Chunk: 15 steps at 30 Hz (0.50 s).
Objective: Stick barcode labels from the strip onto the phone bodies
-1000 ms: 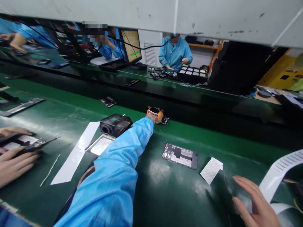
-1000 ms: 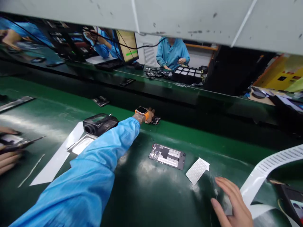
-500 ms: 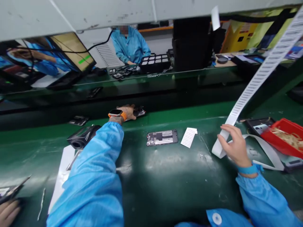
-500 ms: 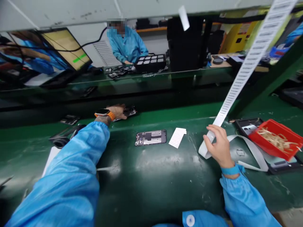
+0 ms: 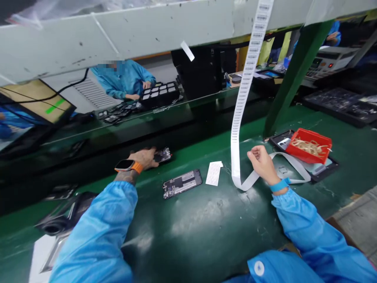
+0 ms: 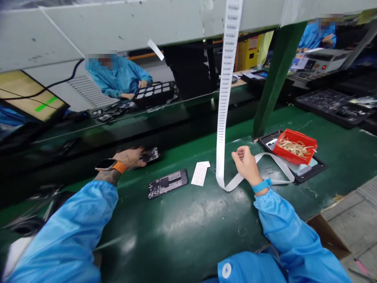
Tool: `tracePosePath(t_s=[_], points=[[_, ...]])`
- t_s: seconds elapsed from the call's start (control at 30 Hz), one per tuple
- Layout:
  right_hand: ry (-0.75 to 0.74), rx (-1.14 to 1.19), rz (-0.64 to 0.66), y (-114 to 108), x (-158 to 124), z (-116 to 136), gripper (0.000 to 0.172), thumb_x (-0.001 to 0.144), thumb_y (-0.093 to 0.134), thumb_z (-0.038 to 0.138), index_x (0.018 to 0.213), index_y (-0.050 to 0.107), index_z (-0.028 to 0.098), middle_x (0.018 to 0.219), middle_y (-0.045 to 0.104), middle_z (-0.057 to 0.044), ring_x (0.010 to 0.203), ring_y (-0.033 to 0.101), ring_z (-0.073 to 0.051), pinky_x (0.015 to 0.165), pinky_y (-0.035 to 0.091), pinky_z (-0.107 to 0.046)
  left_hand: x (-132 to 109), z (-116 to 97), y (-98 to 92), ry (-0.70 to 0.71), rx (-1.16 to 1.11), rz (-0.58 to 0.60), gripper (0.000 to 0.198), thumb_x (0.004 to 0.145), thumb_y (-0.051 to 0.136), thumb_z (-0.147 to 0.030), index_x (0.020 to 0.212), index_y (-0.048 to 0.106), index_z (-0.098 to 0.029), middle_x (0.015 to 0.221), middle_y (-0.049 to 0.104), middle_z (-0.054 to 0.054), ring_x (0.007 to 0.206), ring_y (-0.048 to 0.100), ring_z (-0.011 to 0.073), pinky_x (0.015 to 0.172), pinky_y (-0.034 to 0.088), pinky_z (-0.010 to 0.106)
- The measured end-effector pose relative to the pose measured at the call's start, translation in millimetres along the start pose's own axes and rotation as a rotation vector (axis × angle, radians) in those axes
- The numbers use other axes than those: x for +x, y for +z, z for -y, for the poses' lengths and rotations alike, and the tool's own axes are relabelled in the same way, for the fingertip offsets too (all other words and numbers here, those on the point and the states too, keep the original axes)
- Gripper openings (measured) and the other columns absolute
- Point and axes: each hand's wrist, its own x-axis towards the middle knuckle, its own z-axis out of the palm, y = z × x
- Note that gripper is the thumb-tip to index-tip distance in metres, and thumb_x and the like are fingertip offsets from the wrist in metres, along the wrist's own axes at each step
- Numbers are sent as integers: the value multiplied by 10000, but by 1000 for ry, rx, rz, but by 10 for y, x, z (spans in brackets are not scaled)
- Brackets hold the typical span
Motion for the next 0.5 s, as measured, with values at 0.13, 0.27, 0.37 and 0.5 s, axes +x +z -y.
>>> tracePosePath(t_s=[0.13, 0.27, 0.37, 0.5], points=[[131, 219, 133, 159, -69, 7, 474, 837, 666, 487, 1157, 440, 219, 965, 673, -55, 817, 683, -211, 782, 564, -418, -406, -612, -226, 197, 145, -172, 582, 761, 699, -386, 1276, 541, -165, 1235, 600, 176, 1161, 550, 370, 1061, 308, 570], [313, 511, 185, 271, -91, 59, 663, 713, 761, 365, 1239, 382, 229, 907, 705, -18, 725, 685, -189, 666, 569, -355, -1075, -1523, -226, 584, 158, -215, 503, 657, 779, -268, 1131, 632, -188, 1098, 628, 111, 1043, 573, 313, 1118, 238, 540], [369, 601, 125, 223, -35, 84, 517, 660, 739, 296, 1095, 471, 219, 757, 679, 35, 584, 626, -147, 553, 516, -285, -1494, -2090, 42, 804, 102, -168, 373, 717, 674, -218, 1089, 651, -230, 1029, 652, 139, 943, 583, 317, 1008, 353, 538], [349, 623, 46, 96, 34, 106, 316, 683, 714, 356, 898, 533, 210, 686, 652, 33, 545, 572, -126, 491, 449, -243, -1685, -2471, 365, 817, 192, -18, 426, 706, 642, -209, 1132, 658, -202, 1038, 648, 180, 951, 596, 338, 879, 436, 513]])
